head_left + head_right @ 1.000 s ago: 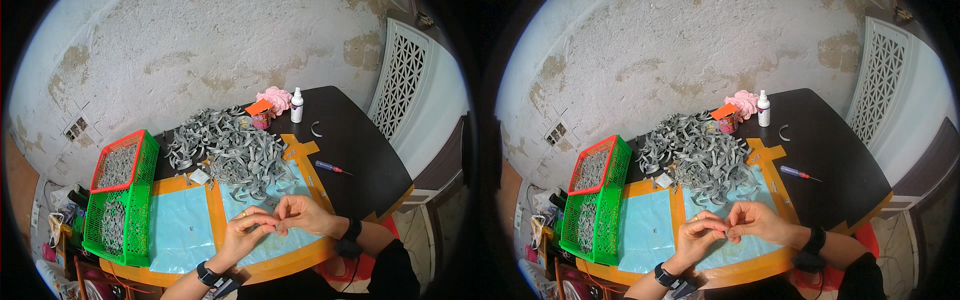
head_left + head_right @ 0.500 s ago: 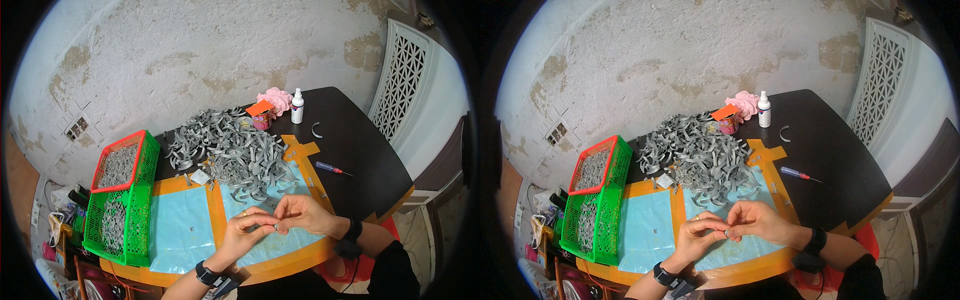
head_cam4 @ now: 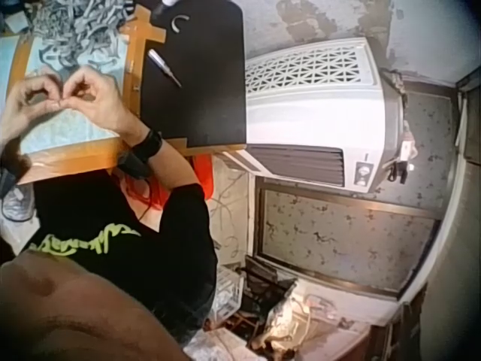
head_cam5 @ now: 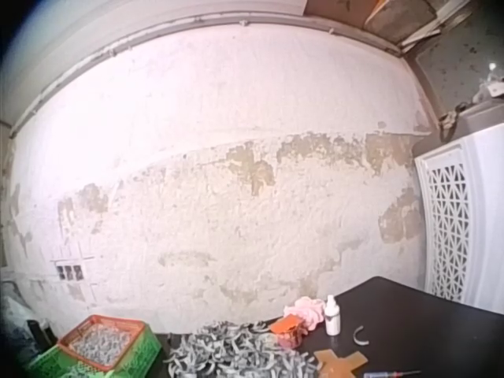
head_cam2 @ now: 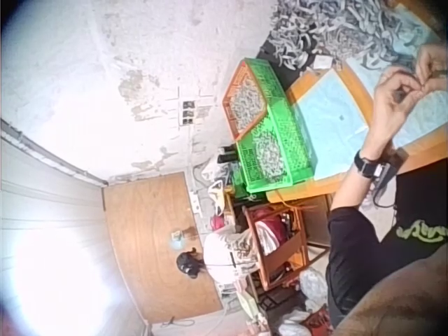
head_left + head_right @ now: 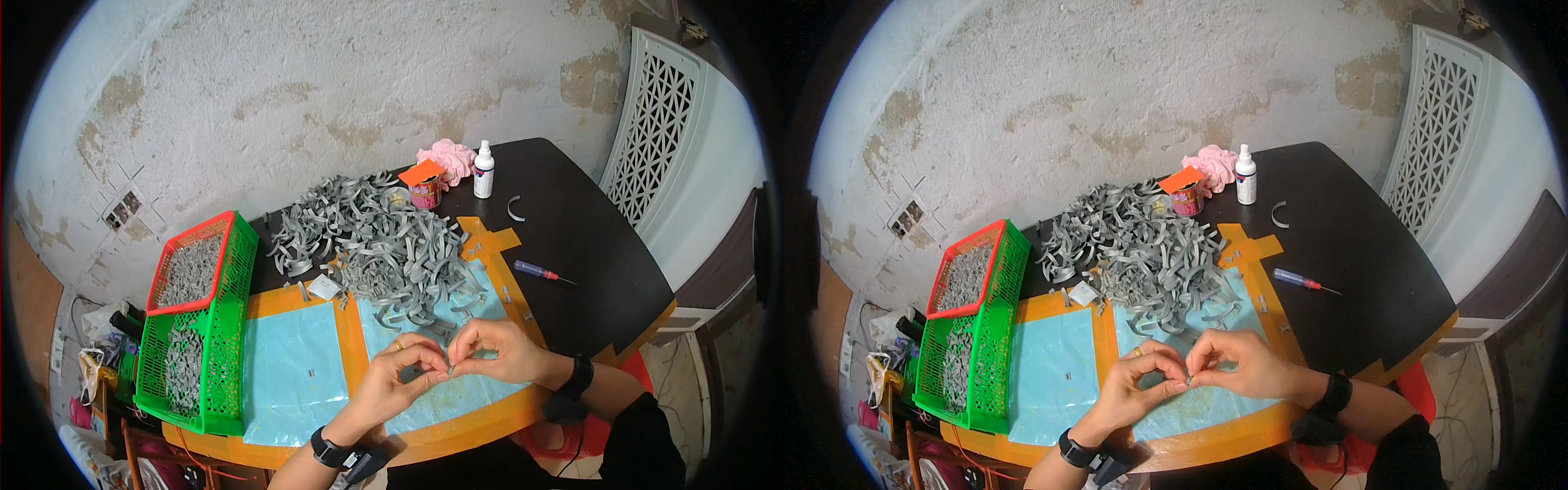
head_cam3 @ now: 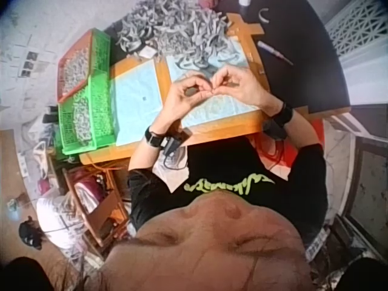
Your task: The recorder is assembling small grey leather or fabric components for shoe manufacturing, possibly inserting clips or decorative elements.
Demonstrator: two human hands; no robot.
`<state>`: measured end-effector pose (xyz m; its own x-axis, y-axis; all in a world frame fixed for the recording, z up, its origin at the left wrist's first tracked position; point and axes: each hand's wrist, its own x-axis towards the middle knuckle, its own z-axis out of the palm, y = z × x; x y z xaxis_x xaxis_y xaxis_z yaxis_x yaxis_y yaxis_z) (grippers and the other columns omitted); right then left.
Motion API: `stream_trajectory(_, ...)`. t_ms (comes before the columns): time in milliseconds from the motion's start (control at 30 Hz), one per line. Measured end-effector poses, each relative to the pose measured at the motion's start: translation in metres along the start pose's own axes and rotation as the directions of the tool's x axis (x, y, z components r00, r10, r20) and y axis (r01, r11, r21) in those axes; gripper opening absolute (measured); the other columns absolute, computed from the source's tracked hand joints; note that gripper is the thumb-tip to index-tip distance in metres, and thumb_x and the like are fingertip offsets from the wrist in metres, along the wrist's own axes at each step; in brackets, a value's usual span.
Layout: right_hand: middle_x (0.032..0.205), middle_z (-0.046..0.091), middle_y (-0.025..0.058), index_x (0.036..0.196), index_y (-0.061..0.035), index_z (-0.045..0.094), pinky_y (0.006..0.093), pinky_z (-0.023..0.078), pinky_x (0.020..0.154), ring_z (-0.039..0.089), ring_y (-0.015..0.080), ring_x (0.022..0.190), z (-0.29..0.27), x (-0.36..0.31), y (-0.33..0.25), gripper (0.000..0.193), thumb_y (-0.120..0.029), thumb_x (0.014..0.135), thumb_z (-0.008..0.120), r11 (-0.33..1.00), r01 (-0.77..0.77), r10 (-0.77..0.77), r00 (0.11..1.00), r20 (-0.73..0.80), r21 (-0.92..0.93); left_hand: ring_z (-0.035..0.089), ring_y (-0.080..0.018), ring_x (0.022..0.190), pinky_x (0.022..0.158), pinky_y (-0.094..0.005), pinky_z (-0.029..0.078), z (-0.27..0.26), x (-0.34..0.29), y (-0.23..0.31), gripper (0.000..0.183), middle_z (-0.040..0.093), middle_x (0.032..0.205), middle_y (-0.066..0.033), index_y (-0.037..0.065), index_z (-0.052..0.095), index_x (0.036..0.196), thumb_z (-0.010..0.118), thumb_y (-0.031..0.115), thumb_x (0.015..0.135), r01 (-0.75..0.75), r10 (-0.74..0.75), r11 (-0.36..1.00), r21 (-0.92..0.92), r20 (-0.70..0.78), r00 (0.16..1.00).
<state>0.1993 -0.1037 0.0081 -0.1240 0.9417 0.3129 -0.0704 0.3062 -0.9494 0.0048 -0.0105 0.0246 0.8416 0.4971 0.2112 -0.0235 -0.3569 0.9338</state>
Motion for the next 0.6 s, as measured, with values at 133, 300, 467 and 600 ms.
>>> stream_trajectory(133, 0.082, 0.064, 0.0051, 0.086, -0.0022, 0.056, 0.0266, 0.05, 0.068, 0.063, 0.0137, 0.077, 0.0, 0.002, -0.005, 0.014, 0.0, 0.08, 0.069, 0.93, 0.127, -0.114, 0.992, 0.057, -0.345, 0.056, -0.0201, 0.096, 0.083, -0.0309, 0.046, -0.005, -0.001, 0.003, 0.011, 0.06, 0.1, -0.0077, 0.005, 0.067, 0.09, 0.071, 0.005, 0.08, -0.006, -0.003, 0.995, 0.1, 0.082, 0.997)
stream_trajectory(300, 0.082, 0.065, 0.0053, 0.084, -0.0021, 0.058, 0.0263, 0.05, 0.067, 0.064, 0.0141, 0.076, 0.002, 0.002, -0.006, 0.013, 0.0, 0.079, 0.07, 0.935, 0.08, -0.066, 0.996, 0.053, -0.344, 0.056, -0.0211, 0.096, 0.087, -0.0319, 0.044, -0.012, -0.001, 0.007, 0.012, 0.061, 0.099, -0.0072, 0.005, 0.068, 0.087, 0.071, 0.003, 0.075, -0.034, 0.01, 0.977, 0.209, 0.113, 0.993)
stream_trajectory(467, 0.08, 0.064, 0.0046, 0.085, -0.003, 0.057, 0.0273, 0.048, 0.063, 0.063, 0.0151, 0.072, 0.001, 0.002, -0.001, 0.014, -0.004, 0.08, 0.07, 0.937, 0.078, -0.06, 0.996, 0.065, -0.34, 0.055, -0.0228, 0.096, 0.087, -0.0327, 0.043, -0.011, 0.002, 0.004, 0.015, 0.061, 0.099, -0.0074, 0.005, 0.068, 0.085, 0.07, 0.001, 0.07, -0.08, 0.046, 0.966, 0.248, 0.137, 0.989)
stream_trajectory(600, 0.079, 0.063, 0.0042, 0.087, -0.0029, 0.057, 0.0269, 0.049, 0.066, 0.063, 0.0147, 0.073, 0.002, 0.002, 0.001, 0.014, -0.003, 0.08, 0.07, 0.927, 0.082, -0.062, 0.996, 0.067, -0.366, 0.053, -0.0261, 0.101, 0.089, -0.0349, 0.043, -0.007, 0.004, 0.001, 0.013, 0.058, 0.105, -0.0085, 0.005, 0.061, 0.084, 0.067, 0.003, 0.072, -0.154, 0.121, 0.942, 0.299, 0.127, 0.985)
